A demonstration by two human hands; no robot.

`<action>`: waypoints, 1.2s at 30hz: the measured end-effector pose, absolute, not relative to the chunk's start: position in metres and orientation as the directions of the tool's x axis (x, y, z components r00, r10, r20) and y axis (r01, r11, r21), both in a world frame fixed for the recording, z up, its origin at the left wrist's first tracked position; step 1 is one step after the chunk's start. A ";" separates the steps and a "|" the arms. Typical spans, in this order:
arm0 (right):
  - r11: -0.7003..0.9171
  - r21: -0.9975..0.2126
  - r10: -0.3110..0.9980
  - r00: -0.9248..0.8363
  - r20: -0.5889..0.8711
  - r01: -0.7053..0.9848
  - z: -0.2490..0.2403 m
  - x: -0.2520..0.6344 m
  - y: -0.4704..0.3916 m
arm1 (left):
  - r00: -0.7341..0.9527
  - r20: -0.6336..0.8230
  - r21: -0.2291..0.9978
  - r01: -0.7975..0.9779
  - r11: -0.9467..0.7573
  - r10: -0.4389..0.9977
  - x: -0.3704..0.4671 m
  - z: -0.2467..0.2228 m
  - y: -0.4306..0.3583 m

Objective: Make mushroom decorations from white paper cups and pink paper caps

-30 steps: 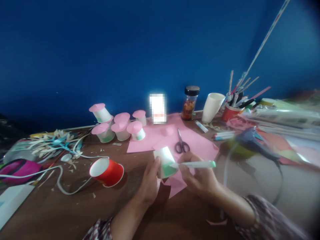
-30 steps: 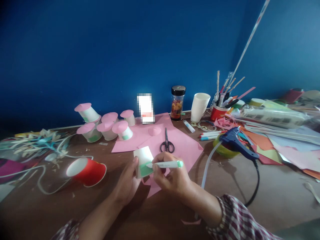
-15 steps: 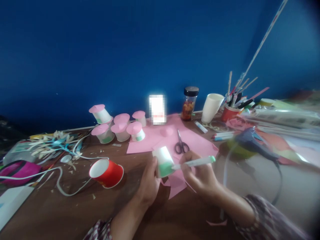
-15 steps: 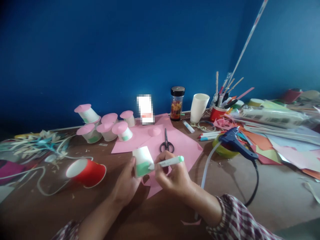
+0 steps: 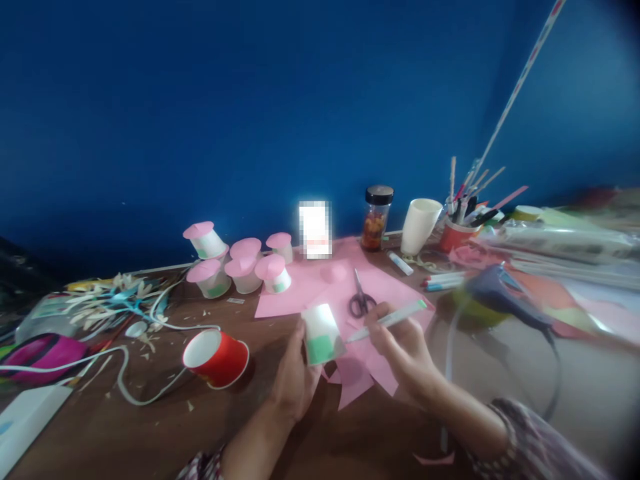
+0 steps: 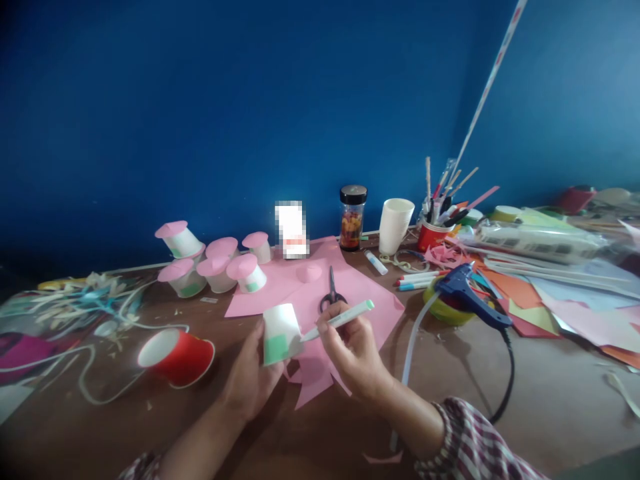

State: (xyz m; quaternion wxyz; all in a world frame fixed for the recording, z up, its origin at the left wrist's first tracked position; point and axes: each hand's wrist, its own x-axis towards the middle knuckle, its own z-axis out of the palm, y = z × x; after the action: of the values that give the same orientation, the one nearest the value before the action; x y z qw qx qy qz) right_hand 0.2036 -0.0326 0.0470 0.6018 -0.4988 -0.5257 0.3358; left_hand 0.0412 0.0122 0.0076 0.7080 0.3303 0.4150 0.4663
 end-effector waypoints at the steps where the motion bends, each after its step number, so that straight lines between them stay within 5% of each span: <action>1: 0.279 -0.953 0.927 0.224 0.300 0.120 0.047 0.204 -0.032 | 0.254 -0.299 0.824 -0.417 0.383 0.920 0.044 0.010 0.013; 7: 0.301 -0.926 0.905 0.238 0.353 0.230 0.041 0.205 -0.032 | 0.381 -0.389 0.619 -0.566 0.545 0.839 0.049 0.014 0.015; 17: 0.344 -0.839 0.871 0.191 0.453 0.422 0.030 0.214 -0.025 | 0.473 -0.275 0.633 -0.566 0.528 0.837 0.046 0.010 0.016; 36: 0.401 -0.780 0.837 0.153 0.525 0.482 0.026 0.216 -0.022 | 0.473 -0.118 0.709 -0.576 0.407 0.873 0.049 0.004 0.010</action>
State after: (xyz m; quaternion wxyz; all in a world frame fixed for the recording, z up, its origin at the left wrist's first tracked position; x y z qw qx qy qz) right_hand 0.2155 -0.0223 0.0255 0.5503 -0.5230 -0.6305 0.1617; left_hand 0.0488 0.0096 0.0044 0.8024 0.3041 0.2445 0.4515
